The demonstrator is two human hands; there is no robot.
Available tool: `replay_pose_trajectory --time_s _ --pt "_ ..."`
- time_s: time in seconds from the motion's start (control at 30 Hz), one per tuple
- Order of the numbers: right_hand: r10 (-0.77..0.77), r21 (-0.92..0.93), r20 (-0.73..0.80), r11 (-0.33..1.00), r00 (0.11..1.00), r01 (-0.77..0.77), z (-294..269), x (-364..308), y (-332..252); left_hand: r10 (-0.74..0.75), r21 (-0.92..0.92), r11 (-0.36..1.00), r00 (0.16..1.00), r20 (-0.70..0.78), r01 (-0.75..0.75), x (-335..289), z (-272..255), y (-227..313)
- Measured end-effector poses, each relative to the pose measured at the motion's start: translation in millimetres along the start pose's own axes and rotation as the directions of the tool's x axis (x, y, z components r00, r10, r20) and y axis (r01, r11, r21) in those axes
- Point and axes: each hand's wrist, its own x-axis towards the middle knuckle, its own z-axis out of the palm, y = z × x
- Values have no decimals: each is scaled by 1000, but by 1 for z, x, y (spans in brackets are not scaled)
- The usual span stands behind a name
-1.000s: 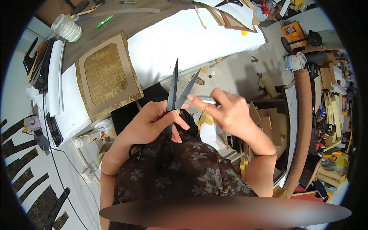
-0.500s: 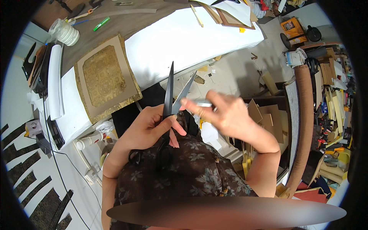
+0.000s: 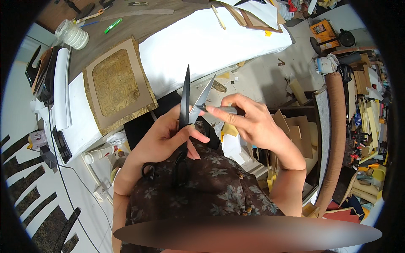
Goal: The person aligns a patterned fabric on a board, irons it to adhere, then uses a metal file to sharpen scissors before trimming the fabric edges. The person flips the board to trim the remaining sides and discards the cut pieces.
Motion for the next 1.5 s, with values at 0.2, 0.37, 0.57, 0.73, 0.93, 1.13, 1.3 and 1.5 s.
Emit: replay_pose_trajectory --time_s 0.2,0.37,0.57,0.73,0.93,1.13,1.3,1.5 --pt "-29 -185 116 981 993 50 -4 7 -11 13 -19 1000 1000 4 -13 0 -1 -2" --pt "-25 -193 174 979 984 59 1 10 -10 19 -40 999 999 27 -17 1 -5 -2" --pt "-129 -4 70 992 989 130 14 11 4 39 -24 999 998 41 -38 3 -6 -1" --pt "-98 7 -8 995 995 98 12 12 1 93 -39 995 995 33 -92 2 -6 -4" --pt "-99 -68 -17 993 995 98 8 15 -9 83 -48 996 996 28 -81 -2 -5 0" --pt "-83 -96 -2 992 997 82 8 14 -9 82 -32 996 997 18 -81 -4 -4 -1" --pt "-78 -102 -10 992 997 77 6 17 -9 108 -41 993 994 8 -107 -4 -5 -5" --pt "-78 -89 -68 993 995 71 9 17 -4 82 -46 996 996 20 -81 -4 -6 -5"
